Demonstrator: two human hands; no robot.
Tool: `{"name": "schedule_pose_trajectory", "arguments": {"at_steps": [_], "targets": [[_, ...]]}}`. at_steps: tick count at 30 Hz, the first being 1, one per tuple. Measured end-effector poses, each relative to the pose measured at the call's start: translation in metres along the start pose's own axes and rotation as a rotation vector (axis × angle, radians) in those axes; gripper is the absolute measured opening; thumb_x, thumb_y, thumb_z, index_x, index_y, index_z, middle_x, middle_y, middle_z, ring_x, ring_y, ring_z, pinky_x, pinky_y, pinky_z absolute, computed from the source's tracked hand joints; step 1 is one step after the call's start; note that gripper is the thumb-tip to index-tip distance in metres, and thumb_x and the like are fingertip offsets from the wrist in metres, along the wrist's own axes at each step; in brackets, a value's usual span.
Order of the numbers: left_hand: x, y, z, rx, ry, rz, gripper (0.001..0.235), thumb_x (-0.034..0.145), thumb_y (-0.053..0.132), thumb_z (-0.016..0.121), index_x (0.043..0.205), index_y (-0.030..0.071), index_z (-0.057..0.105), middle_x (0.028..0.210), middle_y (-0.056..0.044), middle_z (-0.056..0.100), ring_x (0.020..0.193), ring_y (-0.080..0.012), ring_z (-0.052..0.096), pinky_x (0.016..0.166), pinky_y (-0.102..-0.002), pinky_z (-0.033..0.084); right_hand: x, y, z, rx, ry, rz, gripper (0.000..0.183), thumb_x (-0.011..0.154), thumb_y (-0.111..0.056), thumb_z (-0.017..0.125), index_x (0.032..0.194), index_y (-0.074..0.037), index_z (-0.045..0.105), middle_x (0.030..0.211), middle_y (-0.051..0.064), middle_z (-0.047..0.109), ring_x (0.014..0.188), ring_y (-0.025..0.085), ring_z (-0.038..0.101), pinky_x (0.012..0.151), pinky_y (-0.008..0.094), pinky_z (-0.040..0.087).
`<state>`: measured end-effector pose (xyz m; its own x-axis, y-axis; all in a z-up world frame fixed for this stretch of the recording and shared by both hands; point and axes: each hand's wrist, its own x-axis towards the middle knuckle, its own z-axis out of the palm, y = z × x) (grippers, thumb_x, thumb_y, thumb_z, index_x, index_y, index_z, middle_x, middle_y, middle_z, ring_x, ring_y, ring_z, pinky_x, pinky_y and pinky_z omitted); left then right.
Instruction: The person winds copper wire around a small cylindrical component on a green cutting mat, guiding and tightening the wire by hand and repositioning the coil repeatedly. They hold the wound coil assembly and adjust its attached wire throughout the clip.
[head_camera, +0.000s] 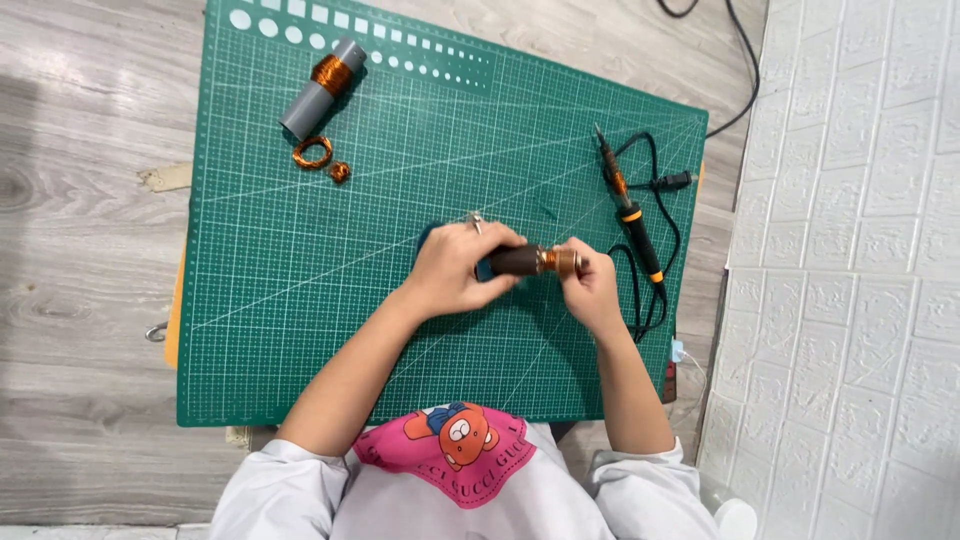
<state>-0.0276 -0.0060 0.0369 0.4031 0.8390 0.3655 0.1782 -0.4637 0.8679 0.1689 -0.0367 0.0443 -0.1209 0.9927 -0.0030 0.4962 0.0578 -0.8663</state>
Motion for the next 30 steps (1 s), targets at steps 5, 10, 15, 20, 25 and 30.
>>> {"name": "schedule_pose_trajectory", "arguments": {"at_steps": [5,10,15,20,25,30], "targets": [[-0.001,0.011,-0.012,-0.145,-0.14,0.044,0.029,0.059,0.012,0.069,0.085,0.009,0.057,0.069,-0.013,0.063,0.065,-0.0318,0.061,0.062,-0.038,0.048,0.02,-0.018,-0.026,-0.061,-0.247,-0.191,0.027,0.082,-0.008,0.05,0.056,-0.006,0.046,0.039,0.007,0.033,0.035,0.019,0.027,0.036,0.028,0.028],[-0.005,-0.002,0.003,0.274,-0.142,0.214,0.027,0.065,0.02,0.066,0.089,0.012,0.055,0.074,-0.005,0.06,0.068,-0.0247,0.059,0.058,-0.034,0.047,0.034,-0.036,-0.031,-0.216,-0.359,-0.257,0.02,0.081,-0.008,0.051,0.061,-0.004,0.05,0.039,0.01,0.033,0.035,0.022,0.034,0.038,0.03,0.031],[-0.007,-0.011,0.015,0.464,-0.002,0.167,0.031,0.066,0.024,0.063,0.095,0.016,0.053,0.074,-0.002,0.058,0.071,-0.0212,0.057,0.059,-0.033,0.046,0.017,-0.041,-0.01,-0.444,-0.094,-0.328,0.02,0.081,-0.015,0.052,0.062,-0.01,0.054,0.036,0.003,0.036,0.031,0.021,0.038,0.036,0.028,0.034],[-0.004,-0.011,0.008,0.287,0.129,-0.037,0.041,0.062,0.019,0.067,0.101,0.02,0.054,0.08,0.001,0.061,0.073,-0.0212,0.06,0.065,-0.032,0.048,0.005,-0.033,0.015,-0.471,0.166,-0.324,0.024,0.082,-0.016,0.049,0.059,-0.013,0.053,0.034,-0.003,0.033,0.03,0.016,0.035,0.034,0.023,0.033],[-0.003,-0.014,0.003,0.065,0.2,-0.121,0.04,0.06,0.019,0.07,0.098,0.024,0.059,0.083,0.007,0.062,0.077,-0.017,0.06,0.069,-0.028,0.048,0.007,-0.003,0.033,-0.117,0.288,-0.251,0.028,0.085,-0.012,0.044,0.057,-0.009,0.046,0.035,0.003,0.03,0.032,0.013,0.031,0.034,0.024,0.029],[0.0,-0.012,-0.001,-0.019,0.191,-0.12,0.041,0.059,0.014,0.071,0.097,0.023,0.06,0.083,0.005,0.063,0.078,-0.0196,0.061,0.071,-0.03,0.048,0.009,0.003,0.044,-0.032,0.318,-0.229,0.029,0.085,-0.012,0.043,0.056,-0.009,0.044,0.037,0.003,0.032,0.035,0.011,0.03,0.036,0.024,0.028]]}}
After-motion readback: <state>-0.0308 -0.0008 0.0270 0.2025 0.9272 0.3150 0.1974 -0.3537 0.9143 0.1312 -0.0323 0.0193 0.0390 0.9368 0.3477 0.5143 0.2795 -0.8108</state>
